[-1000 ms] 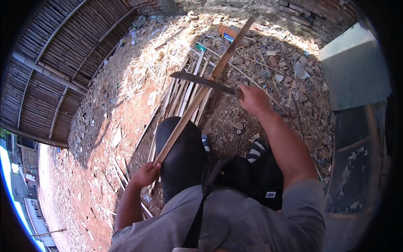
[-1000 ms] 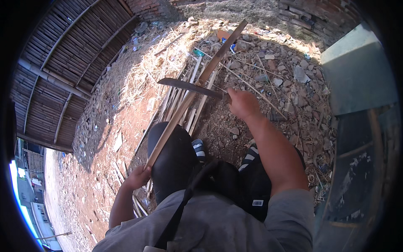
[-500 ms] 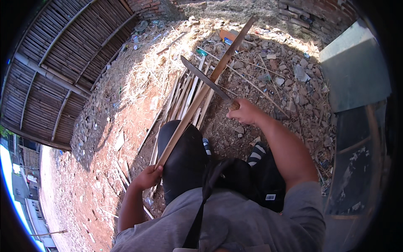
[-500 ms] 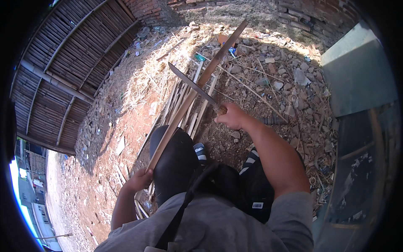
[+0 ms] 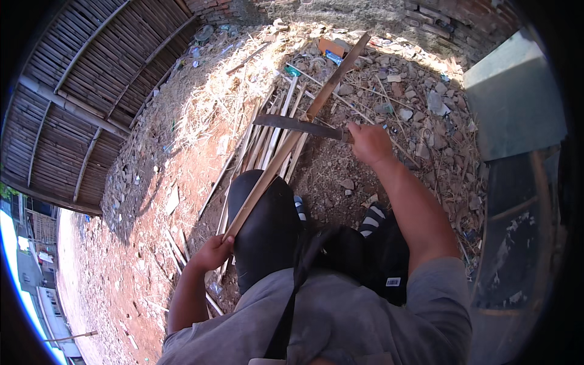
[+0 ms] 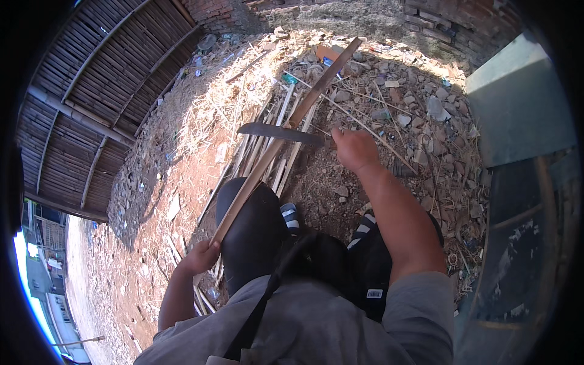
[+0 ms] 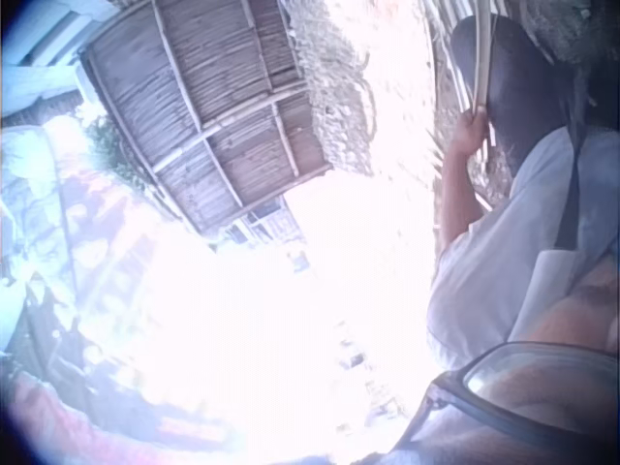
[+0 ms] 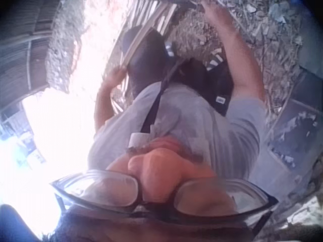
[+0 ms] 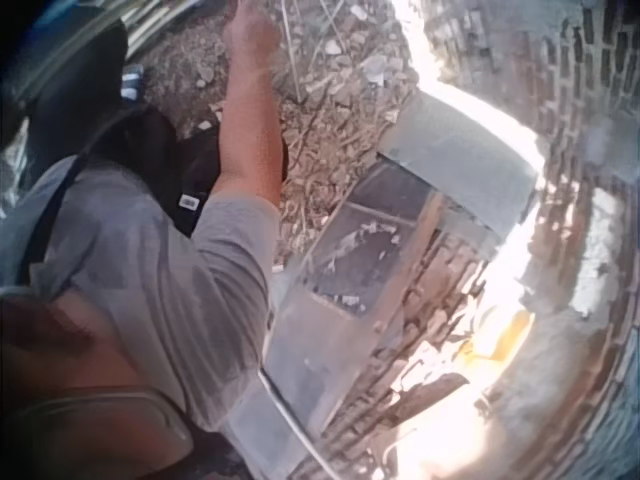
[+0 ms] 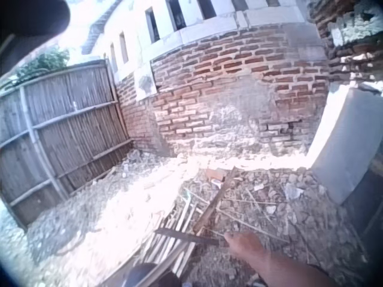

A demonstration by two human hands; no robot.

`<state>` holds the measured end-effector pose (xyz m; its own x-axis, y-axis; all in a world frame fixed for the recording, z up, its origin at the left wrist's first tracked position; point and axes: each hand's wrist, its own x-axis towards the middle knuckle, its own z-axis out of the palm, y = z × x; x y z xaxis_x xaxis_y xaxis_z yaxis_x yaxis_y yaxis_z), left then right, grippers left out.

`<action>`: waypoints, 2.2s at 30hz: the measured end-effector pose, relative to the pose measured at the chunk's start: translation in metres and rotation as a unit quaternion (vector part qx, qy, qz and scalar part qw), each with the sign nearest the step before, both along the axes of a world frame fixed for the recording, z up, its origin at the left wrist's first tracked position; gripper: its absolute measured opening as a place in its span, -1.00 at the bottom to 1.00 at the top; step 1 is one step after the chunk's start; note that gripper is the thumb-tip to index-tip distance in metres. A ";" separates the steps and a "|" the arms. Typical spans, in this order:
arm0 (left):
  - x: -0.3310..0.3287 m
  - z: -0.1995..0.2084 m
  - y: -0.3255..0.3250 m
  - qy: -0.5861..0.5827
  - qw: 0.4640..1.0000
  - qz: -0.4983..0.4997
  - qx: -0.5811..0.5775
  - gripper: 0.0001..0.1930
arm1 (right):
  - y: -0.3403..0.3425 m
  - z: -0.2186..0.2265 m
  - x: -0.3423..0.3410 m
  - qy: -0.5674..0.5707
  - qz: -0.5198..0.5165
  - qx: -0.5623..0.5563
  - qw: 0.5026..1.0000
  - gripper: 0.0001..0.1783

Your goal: The person sits on the ground and uses a machete to split a long bamboo pole into thin strips. They hold the pole with their left hand and repeatedly strike it with the machete in their right hand to separate the fibers.

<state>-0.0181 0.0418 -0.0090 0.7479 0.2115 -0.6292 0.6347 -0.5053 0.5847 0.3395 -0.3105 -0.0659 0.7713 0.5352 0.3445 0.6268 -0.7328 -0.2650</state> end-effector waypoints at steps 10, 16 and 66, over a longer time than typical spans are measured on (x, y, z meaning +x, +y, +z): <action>-0.002 -0.007 -0.001 0.027 0.986 0.103 -0.130 -0.57 | 0.016 0.011 -0.023 0.238 0.029 0.105 0.965 -0.51; -0.004 -0.010 0.001 0.022 0.985 0.101 -0.138 -0.59 | 0.030 0.038 -0.053 0.189 0.136 0.141 0.962 -0.62; -0.009 -0.002 -0.001 0.015 0.999 0.028 0.030 -0.52 | 0.016 0.022 -0.013 0.066 0.034 -0.003 0.997 -0.69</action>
